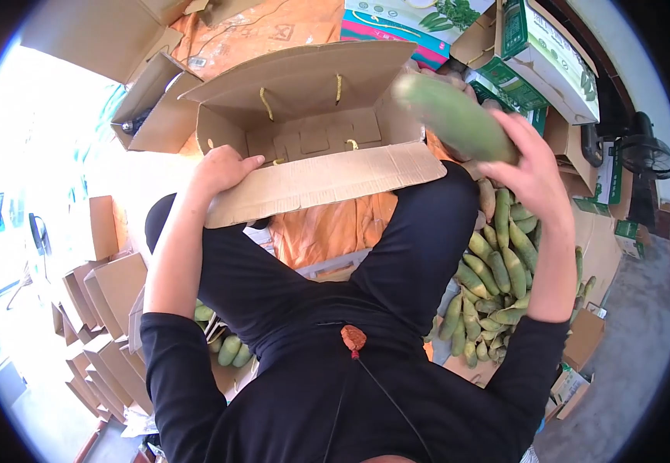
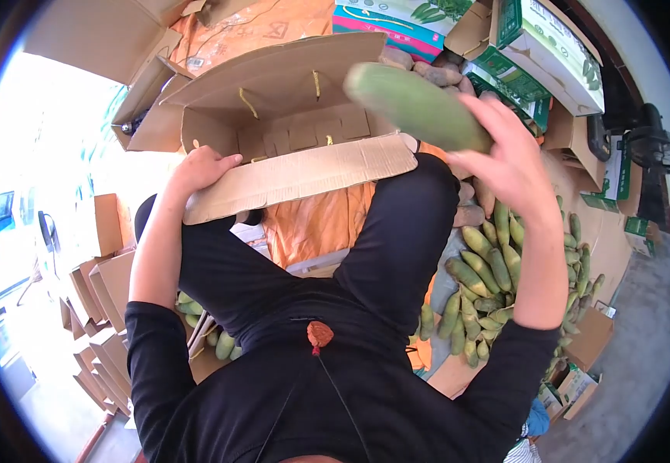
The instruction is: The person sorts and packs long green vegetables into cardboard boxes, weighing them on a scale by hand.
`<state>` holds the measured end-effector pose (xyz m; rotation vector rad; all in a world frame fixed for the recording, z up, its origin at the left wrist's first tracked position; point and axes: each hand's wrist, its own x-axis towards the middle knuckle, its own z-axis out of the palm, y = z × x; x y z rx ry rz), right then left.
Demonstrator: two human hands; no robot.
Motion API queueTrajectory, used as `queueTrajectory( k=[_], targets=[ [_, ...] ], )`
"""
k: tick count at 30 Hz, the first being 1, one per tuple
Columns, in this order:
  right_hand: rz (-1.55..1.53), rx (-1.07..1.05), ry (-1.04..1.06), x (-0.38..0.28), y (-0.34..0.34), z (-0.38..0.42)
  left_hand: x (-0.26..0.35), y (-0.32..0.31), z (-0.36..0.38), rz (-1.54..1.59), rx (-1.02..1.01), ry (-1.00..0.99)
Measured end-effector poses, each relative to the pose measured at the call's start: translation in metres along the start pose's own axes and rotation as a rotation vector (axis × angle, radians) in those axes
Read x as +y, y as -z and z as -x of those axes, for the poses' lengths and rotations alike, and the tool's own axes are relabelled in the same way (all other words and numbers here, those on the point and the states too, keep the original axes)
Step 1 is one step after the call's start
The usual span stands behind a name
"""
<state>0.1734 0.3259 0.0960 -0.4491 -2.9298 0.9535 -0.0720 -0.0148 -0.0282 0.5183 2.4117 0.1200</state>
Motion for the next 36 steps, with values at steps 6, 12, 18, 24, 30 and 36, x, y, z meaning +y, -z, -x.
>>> queueTrajectory(
  k=[6, 12, 18, 24, 30, 36],
  targets=[
    [0.427, -0.37, 0.21, -0.063, -0.098, -0.115, -0.003, -0.002, -0.003, -0.058, 0.002, -0.032],
    [0.571, -0.679, 0.109, -0.086, -0.222, -0.171, -0.004, 0.001, -0.002, -0.026, -0.033, -0.023],
    [0.352, -0.743, 0.109, -0.071, -0.277, -0.167, 0.0, 0.004, -0.001, -0.026, -0.106, -0.018],
    [-0.11, -0.486, 0.453, -0.066, -0.193, -0.155, 0.002, 0.005, -0.001, -0.02, -0.014, -0.022],
    [-0.584, 0.033, 0.098, -0.001, -0.04, -0.042, 0.0, 0.0, -0.007, -0.054, -0.012, -0.03],
    [-0.255, 0.287, -0.437, 0.185, -0.108, 0.112, 0.003, -0.002, -0.008, -0.04, -0.023, 0.027]
  ],
)
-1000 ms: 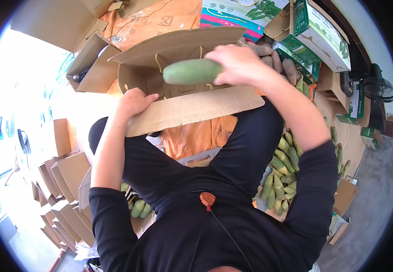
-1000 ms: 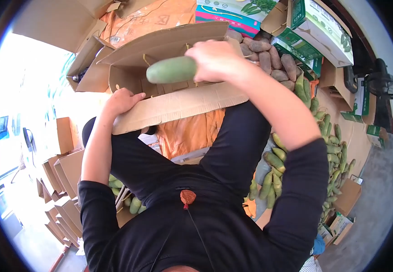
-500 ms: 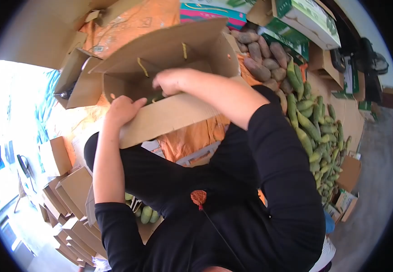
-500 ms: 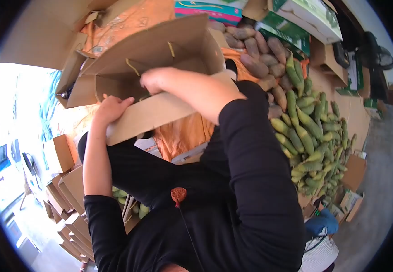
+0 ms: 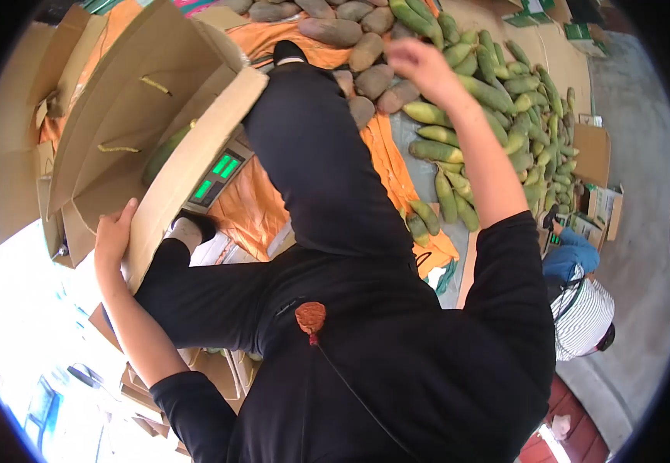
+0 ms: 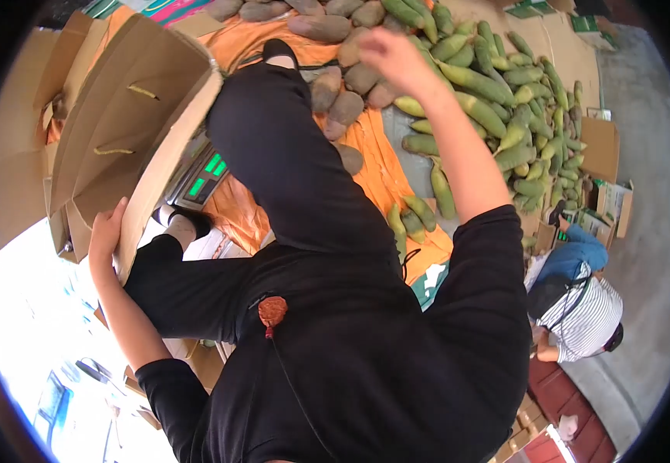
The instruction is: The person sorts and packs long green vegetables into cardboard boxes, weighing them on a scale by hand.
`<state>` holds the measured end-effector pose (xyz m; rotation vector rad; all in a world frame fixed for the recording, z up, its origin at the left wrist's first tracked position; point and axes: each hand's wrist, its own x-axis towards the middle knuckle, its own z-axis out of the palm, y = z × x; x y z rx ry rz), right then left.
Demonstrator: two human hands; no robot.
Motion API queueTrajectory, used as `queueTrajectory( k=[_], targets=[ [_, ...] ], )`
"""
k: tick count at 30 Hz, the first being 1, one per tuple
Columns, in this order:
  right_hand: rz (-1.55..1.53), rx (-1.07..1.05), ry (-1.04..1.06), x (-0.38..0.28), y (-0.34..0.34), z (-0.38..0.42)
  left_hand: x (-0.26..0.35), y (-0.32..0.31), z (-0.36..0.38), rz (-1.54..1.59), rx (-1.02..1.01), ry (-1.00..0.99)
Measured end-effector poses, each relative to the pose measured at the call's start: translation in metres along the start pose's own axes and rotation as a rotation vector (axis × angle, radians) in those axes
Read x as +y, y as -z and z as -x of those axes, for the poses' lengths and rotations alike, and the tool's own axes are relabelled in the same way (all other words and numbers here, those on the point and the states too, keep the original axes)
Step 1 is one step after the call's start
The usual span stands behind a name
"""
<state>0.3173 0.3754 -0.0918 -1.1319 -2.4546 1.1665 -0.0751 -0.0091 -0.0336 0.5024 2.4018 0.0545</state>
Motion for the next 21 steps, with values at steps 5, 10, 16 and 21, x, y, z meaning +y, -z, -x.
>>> queueTrajectory(
  k=[5, 10, 16, 21],
  targets=[
    [0.336, -0.198, -0.4, 0.16, -0.064, 0.134, -0.01, -0.002, -0.008, -0.011, 0.001, -0.004],
    [0.48, -0.538, -0.762, 0.202, -0.111, 0.225, -0.024, -0.004, -0.019, -0.074, 0.028, 0.02],
    [0.596, -0.584, -0.894, 0.207, -0.141, 0.26, -0.011, -0.004, -0.004, -0.024, 0.044, 0.035],
    [0.733, -0.769, -0.829, 0.183, -0.139, 0.253, -0.009, -0.007, 0.002, 0.016, 0.067, 0.028]
  ],
)
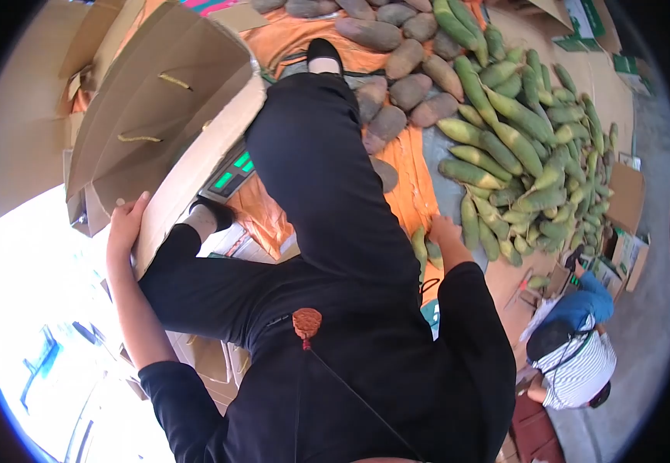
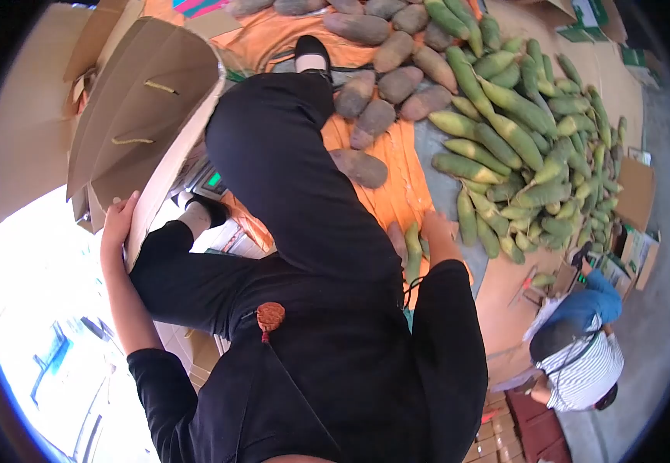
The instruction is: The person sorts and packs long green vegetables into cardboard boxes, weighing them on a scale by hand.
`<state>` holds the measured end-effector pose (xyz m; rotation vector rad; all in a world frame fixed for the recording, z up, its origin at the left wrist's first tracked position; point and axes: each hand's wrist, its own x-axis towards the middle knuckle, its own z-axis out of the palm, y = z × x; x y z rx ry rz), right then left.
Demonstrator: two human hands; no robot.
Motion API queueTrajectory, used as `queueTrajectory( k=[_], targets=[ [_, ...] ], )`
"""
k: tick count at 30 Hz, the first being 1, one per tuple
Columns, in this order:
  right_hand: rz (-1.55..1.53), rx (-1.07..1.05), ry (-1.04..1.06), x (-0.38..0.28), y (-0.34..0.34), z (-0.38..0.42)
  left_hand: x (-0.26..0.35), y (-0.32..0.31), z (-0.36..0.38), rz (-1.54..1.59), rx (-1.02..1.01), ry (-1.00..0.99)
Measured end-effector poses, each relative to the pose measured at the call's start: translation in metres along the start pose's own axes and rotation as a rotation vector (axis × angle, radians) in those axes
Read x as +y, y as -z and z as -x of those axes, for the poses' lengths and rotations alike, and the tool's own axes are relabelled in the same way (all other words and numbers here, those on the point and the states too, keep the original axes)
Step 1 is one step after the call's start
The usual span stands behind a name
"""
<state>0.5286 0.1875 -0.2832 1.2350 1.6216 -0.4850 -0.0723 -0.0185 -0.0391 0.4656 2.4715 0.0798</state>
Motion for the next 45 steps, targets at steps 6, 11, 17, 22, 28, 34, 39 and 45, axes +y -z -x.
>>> queueTrajectory(
  k=[6, 11, 17, 22, 28, 34, 39, 45],
  targets=[
    [0.206, 0.047, 0.053, 0.013, -0.021, -0.015, 0.009, 0.002, 0.008, 0.03, -0.006, 0.055],
    [0.066, 0.079, 0.047, 0.026, -0.021, -0.01, 0.013, 0.004, 0.011, 0.004, -0.018, 0.041],
    [-0.406, 0.352, -0.005, 0.061, -0.011, -0.032, 0.014, 0.008, 0.014, 0.016, -0.015, -0.016],
    [-0.607, 0.728, 0.293, 0.047, 0.091, 0.005, 0.016, 0.011, 0.016, 0.015, -0.02, -0.003],
    [-0.669, 1.136, 0.582, -0.023, 0.259, 0.103, 0.014, 0.012, 0.015, 0.045, -0.027, -0.026],
    [-0.828, 1.34, 0.974, -0.094, 0.376, 0.227, 0.011, 0.012, 0.013, 0.021, -0.047, -0.036],
    [-1.068, 0.973, 1.36, -0.169, 0.425, 0.274, 0.009, 0.012, 0.009, 0.009, -0.066, -0.037],
    [-0.836, 0.691, 1.382, -0.286, 0.43, 0.24, 0.011, 0.013, 0.012, -0.004, -0.061, -0.047]
  ],
)
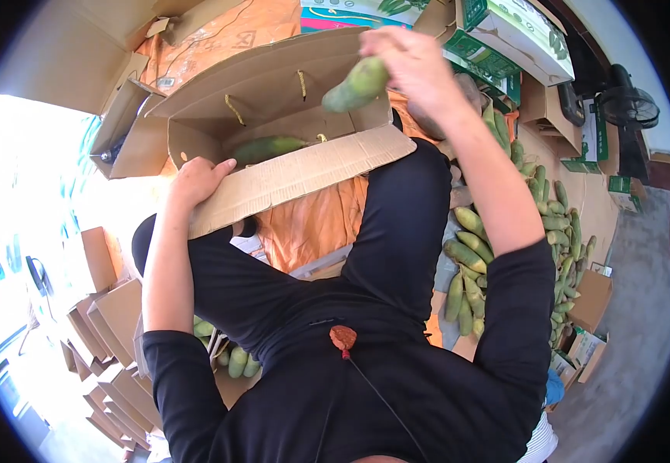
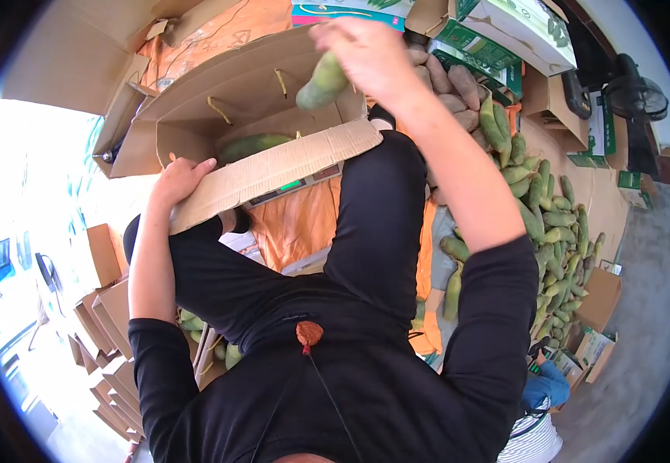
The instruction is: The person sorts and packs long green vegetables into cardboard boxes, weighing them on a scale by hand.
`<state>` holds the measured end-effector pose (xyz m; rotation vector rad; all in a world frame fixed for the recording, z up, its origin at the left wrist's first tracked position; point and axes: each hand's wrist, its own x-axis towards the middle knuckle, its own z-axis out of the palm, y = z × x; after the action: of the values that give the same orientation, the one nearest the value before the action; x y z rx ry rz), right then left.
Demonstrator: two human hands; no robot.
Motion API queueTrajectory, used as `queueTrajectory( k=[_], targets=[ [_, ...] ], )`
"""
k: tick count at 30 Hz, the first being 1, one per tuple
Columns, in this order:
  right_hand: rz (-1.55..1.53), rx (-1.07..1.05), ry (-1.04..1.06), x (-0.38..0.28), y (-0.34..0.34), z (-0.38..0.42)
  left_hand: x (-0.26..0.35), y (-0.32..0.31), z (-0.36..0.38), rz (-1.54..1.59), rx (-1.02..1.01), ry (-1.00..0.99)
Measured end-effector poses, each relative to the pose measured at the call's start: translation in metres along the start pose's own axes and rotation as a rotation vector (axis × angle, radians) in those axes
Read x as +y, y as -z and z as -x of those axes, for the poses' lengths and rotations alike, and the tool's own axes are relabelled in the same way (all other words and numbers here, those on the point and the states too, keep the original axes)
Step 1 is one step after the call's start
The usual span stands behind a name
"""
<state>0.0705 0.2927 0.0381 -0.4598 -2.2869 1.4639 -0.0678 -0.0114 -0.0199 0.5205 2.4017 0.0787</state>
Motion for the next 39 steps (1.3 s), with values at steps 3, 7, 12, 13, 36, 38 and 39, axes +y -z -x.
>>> queueTrajectory(
  k=[3, 7, 12, 13, 36, 38, 39],
  targets=[
    [0.409, -0.191, 0.098, 0.021, -0.039, -0.018, 0.002, 0.0, 0.002, -0.015, 0.007, -0.01],
    [0.881, -0.53, 0.109, 0.03, -0.071, -0.025, -0.003, -0.002, -0.002, -0.007, 0.011, -0.032],
    [0.683, -0.498, 0.102, 0.024, -0.05, -0.009, -0.006, -0.002, -0.008, 0.0, -0.045, -0.047],
    [0.577, -0.445, 0.114, 0.023, -0.034, -0.002, -0.006, -0.003, -0.008, -0.015, -0.066, -0.069],
    [0.433, -0.427, -1.191, 0.31, -0.002, 0.489, -0.017, -0.013, -0.018, -0.085, 0.019, 0.033],
    [0.464, -0.445, -1.19, 0.318, -0.005, 0.509, -0.018, -0.014, -0.017, -0.063, 0.067, 0.043],
    [0.459, -0.376, -1.306, 0.317, -0.005, 0.518, -0.019, -0.013, -0.018, -0.072, 0.064, 0.048]
  ],
)
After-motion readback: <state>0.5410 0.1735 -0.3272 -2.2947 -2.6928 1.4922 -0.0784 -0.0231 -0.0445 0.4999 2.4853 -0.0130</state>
